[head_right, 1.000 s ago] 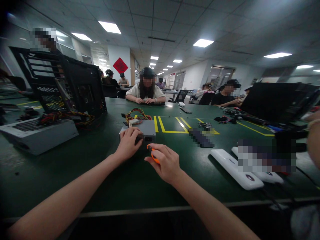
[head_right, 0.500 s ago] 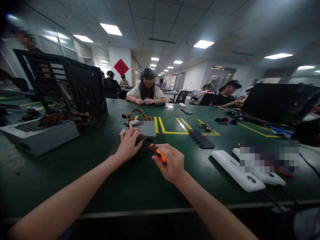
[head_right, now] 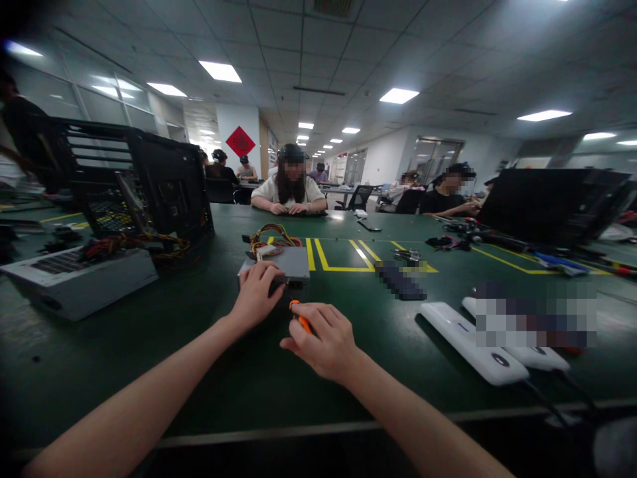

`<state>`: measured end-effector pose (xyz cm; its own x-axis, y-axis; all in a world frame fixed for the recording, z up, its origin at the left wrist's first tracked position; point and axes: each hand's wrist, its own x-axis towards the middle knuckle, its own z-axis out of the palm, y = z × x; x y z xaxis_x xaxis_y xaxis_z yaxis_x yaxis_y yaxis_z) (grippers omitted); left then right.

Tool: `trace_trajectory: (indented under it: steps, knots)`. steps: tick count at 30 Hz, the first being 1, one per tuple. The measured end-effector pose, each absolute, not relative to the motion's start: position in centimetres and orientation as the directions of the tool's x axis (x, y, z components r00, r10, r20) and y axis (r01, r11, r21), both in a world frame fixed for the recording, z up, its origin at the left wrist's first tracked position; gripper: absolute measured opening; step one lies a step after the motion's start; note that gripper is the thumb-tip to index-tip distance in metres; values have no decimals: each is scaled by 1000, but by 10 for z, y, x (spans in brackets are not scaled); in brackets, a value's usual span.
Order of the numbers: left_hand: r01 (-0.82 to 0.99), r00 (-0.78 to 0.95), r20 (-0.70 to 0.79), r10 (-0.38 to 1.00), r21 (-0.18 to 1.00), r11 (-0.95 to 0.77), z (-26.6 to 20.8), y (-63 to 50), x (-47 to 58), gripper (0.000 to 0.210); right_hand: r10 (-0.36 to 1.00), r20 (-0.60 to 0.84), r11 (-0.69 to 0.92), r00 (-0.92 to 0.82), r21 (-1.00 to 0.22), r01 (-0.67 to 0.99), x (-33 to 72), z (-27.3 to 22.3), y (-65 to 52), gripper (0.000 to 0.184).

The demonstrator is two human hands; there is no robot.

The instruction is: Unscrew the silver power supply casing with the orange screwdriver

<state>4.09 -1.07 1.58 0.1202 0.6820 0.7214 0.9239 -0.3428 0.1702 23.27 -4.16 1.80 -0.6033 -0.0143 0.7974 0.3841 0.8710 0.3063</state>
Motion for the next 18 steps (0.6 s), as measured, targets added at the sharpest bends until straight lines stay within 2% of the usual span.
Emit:
trace_trajectory:
  steps: [3,8,12,14,18]
  knots:
    - [924,115,722,682,174,-340,16,-11,41,20,18,799,876,-602,278,395,231,17,-43,22]
    - [922,110,723,682,182,-342,16,-11,41,20,-19,782,871,-623,318,374,230,19,-42,27]
    - [922,111,723,682,181,-342,15,-11,40,21,85,867,875,-490,171,454,237,19,-34,25]
    - [923,112,723,682,178,-341,15,-11,40,20,112,874,874,-474,141,465,240,18,-33,24]
    - [927,114,724,680,168,-335,15,-11,41,19,24,776,884,-631,278,376,238,19,-39,27]
